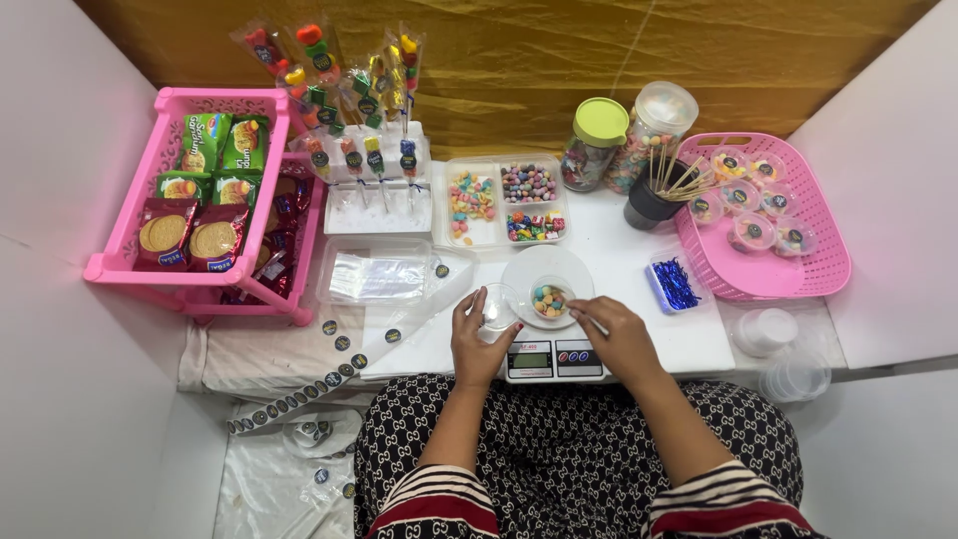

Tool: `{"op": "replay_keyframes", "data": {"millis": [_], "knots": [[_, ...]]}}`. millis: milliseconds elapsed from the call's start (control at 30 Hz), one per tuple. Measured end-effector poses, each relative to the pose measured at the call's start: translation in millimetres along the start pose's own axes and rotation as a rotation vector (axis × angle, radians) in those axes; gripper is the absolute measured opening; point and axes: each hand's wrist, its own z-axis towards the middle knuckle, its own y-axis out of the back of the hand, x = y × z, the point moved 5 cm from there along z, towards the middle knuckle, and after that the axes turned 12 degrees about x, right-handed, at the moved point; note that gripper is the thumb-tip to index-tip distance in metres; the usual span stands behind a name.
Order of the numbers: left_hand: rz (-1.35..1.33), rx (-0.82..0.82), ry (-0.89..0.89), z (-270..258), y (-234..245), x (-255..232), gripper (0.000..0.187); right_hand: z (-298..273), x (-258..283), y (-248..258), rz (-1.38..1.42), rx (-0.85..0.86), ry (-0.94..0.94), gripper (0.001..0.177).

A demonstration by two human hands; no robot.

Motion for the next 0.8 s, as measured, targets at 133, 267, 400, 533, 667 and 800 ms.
{"op": "replay_keyframes", "data": {"millis": [133, 267, 400, 533, 667, 800], "knots": [[-0.001, -0.003, 0.006, -0.6, -1.1, 3.5, 0.087, -2.3, 10.1, -1.0, 0.000, -0.001, 0.014, 0.015], [0.000, -0.005, -0.005, 0.9, -1.9, 2.5, 0.088, -3.5, 10.5, -0.3, 0.002, -0.032, 0.045, 0.015], [-0.013, -0.007, 0.010, 1.2, -0.1, -3.0, 0.088, -6.7, 8.4, -0.7, 0.015, -0.031, 0.049, 0.015], [-0.043, -0.012, 0.027, -0.9, -3.8, 1.4, 0.092, -11.4, 3.2, -2.5, 0.071, -0.054, 0.026, 0.015], [-0.081, 0.011, 0.037, 0.8, -4.9, 5.7, 0.095, -15.9, -4.4, -9.3, 0.128, -0.029, -0.004, 0.016], [-0.111, 0.048, 0.087, -0.1, -6.3, 13.6, 0.094, -18.3, -4.5, -11.8, 0.167, -0.023, -0.022, 0.018]]}}
